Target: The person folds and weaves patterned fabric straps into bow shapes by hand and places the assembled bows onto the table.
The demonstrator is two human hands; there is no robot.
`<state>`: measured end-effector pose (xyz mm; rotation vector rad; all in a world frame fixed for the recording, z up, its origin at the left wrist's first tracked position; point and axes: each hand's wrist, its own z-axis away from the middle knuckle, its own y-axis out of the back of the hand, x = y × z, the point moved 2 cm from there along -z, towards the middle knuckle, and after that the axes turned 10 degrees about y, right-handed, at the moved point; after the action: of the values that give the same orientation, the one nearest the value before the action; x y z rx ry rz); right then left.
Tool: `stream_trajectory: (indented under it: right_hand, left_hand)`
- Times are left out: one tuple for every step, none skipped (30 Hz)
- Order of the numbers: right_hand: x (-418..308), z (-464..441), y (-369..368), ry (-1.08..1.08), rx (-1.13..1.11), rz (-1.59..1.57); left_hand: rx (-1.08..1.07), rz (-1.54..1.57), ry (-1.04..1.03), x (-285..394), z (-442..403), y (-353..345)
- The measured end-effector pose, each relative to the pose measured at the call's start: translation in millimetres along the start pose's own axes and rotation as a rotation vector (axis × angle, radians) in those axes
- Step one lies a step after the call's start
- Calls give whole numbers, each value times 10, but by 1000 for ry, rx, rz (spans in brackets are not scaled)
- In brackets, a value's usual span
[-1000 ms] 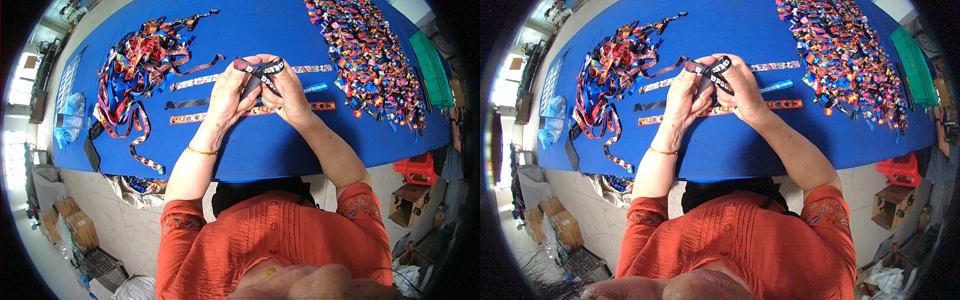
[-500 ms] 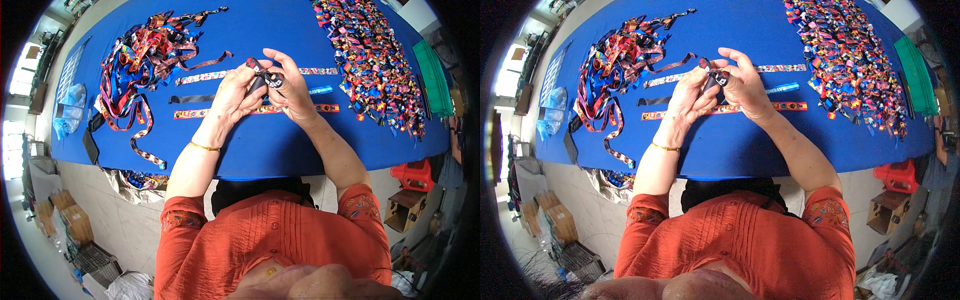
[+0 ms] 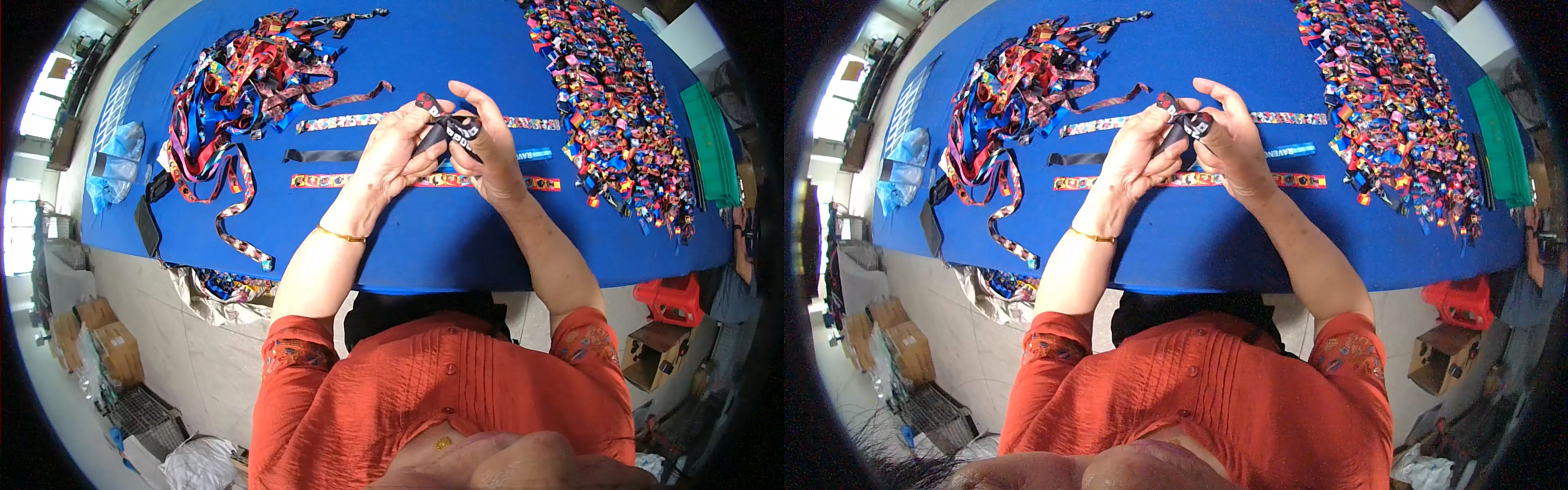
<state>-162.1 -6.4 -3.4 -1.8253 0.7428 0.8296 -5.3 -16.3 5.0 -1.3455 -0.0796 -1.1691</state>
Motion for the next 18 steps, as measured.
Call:
stream_trajectory:
  right_hand:
    - [2,0,-3,-12,18,-29]
    - [4,4,-6,-24,36,-59]
    - [8,6,-3,-35,56,-90]
    - [19,6,4,-61,72,-122]
    - [30,3,15,-86,89,-153]
    - [29,-4,10,-110,106,-183]
    - [20,-13,-11,-133,124,-213]
    - [2,-7,-54,-162,160,-260]
    - [3,-16,-61,-179,134,-261]
    - [5,-28,-59,-196,107,-263]
    - [10,-32,-60,-213,81,-266]
    - [17,-29,-65,-215,70,-267]
    - [25,-25,-69,-216,59,-268]
    - [31,-21,-68,-217,49,-268]
    - [33,-17,-58,-218,38,-267]
    - [39,-16,-15,-228,31,-270]
    - [46,-21,22,-230,62,-278]
    - [53,-27,53,-233,93,-285]
  left_hand:
    - [8,-20,-14,3,1,-4]
    - [17,-41,-28,5,0,-7]
    - [28,-47,-46,2,-5,-7]
    - [38,-55,-62,-8,-15,-6]
    - [47,-63,-77,-17,-28,-6]
    - [39,-63,-88,-29,-37,-5]
    - [31,-62,-99,-43,-41,-1]
    - [22,-62,-109,-53,-44,2]
    - [10,-66,-118,-60,-52,2]
    - [-1,-71,-126,-66,-57,4]
    - [-11,-76,-133,-70,-55,4]
    - [-58,-134,-125,-36,-28,-46]
    - [-27,-186,-156,-31,-25,-58]
    - [3,-238,-187,-30,-27,-70]
    - [33,-290,-218,-27,-23,-86]
    - [54,-332,-235,-9,16,-135]
    - [65,-336,-236,-5,11,-127]
    - [76,-339,-237,-3,3,-108]
